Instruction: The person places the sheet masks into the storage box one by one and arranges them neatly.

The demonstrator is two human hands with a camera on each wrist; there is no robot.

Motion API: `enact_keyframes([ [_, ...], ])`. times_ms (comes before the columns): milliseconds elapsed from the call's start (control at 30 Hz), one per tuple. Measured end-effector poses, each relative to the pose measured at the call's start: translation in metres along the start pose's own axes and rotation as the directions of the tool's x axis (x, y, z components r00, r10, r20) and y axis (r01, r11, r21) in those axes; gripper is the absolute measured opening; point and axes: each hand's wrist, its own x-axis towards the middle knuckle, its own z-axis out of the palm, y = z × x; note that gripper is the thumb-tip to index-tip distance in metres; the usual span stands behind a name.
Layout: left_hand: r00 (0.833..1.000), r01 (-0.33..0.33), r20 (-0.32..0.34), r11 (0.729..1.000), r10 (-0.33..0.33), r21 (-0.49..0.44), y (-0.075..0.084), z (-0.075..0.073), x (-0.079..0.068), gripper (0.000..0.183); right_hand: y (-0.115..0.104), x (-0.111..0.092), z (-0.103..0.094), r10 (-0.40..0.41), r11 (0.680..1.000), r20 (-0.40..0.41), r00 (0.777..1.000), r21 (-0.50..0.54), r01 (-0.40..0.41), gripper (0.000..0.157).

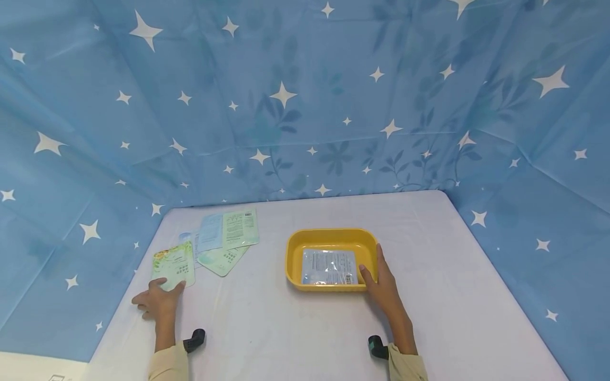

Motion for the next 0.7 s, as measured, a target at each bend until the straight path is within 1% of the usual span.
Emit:
enact_keyframes([
  [133, 1.0, 0.012, 0.025, 1.0, -0.011, -0.023, -0.0011, 0.0001, 0.0027, 0.055, 0.0008, 0.0004, 0.0007, 0.007, 1.0, -0.002, 1.0, -0.005, -0.007, 0.084],
  [267, 0.998, 0.038, 0.052, 0.999, -0.037, -0.02, -0.0007, -0.0005, 0.0059, 0.054, 0.0007, 0.0004, 0.0008, 0.01, 1.0, -0.004, 1.0, -0.004, -0.01, 0.084],
  [500, 0.998, 0.052, 0.023, 0.998, -0.051, -0.038, 0.0006, -0.0017, 0.006, 0.047, 0.0001, -0.0011, -0.0001, 0.012, 1.0, 0.003, 1.0, -0.001, -0.012, 0.084],
  [700, 1.0, 0.024, -0.016, 0.998, -0.025, -0.05, -0.0011, -0.0012, 0.005, 0.04, 0.0005, 0.0001, 0.0001, 0.004, 1.0, 0.001, 1.0, -0.005, -0.004, 0.084],
])
